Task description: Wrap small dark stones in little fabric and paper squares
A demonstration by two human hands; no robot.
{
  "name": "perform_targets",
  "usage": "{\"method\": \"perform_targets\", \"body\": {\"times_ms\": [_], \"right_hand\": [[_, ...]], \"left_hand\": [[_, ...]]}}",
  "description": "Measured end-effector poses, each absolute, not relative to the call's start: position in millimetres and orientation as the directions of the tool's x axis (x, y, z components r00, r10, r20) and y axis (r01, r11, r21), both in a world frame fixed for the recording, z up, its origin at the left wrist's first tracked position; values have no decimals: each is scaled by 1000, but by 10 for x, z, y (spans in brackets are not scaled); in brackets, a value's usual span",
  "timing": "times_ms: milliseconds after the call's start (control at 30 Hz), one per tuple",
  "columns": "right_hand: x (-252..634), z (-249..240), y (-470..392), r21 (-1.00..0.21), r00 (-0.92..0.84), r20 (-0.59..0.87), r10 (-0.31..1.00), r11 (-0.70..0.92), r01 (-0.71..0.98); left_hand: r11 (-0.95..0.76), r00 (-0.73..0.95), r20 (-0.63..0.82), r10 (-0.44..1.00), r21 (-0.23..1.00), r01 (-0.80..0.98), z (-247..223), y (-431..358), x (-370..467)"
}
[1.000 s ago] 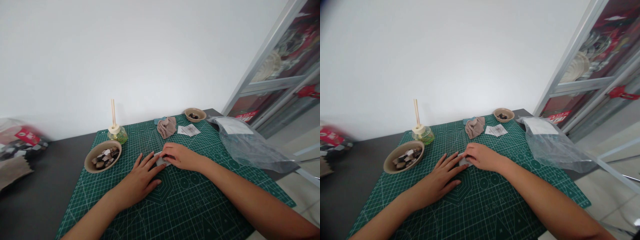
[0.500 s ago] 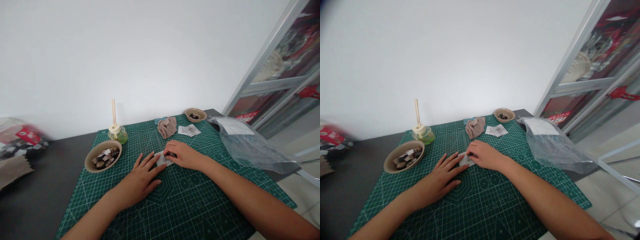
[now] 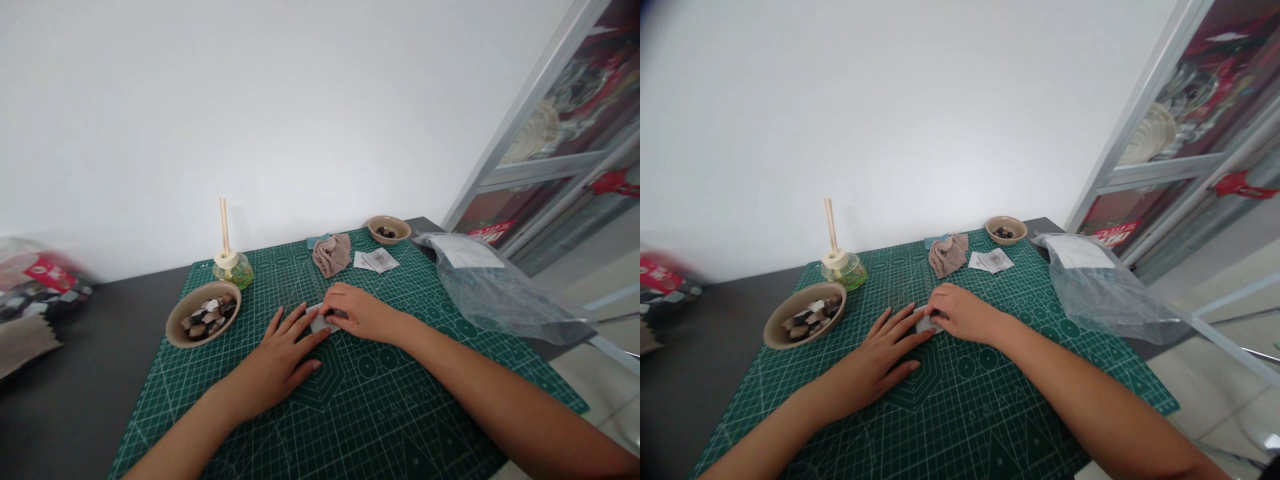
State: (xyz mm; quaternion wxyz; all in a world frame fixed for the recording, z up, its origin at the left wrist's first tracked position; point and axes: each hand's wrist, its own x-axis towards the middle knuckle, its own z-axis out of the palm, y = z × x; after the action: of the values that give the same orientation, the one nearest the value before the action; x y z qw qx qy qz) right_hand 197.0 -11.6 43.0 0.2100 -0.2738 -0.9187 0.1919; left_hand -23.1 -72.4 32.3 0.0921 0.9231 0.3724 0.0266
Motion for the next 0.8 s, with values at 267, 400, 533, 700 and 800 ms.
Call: {"method": "perform_targets", "body": {"times_ms": [267,400,533,700,800], "right_hand": [[1992,431,-117,-507,-723,275,633,735,451],[1987,440,-120,-497,-739,265,619,745,446],[1992,425,-112,-512,-715,250,653,716,475],[1975,413,-123,-513,-768,241,594,749,419],[1975,426,-127,-496,-760,239,604,749,439]], "left_hand": [[-711,728,-13,686,203,673,317,-723,-236],[-706,725,-19,689,210,676,315,-714,-239],[-714,731,-17,682,202,671,314,-712,-242],[-707,727,-14,687,218,673,324,-713,-234],[-709,729,-18,685,213,672,331,-717,-233]]}}
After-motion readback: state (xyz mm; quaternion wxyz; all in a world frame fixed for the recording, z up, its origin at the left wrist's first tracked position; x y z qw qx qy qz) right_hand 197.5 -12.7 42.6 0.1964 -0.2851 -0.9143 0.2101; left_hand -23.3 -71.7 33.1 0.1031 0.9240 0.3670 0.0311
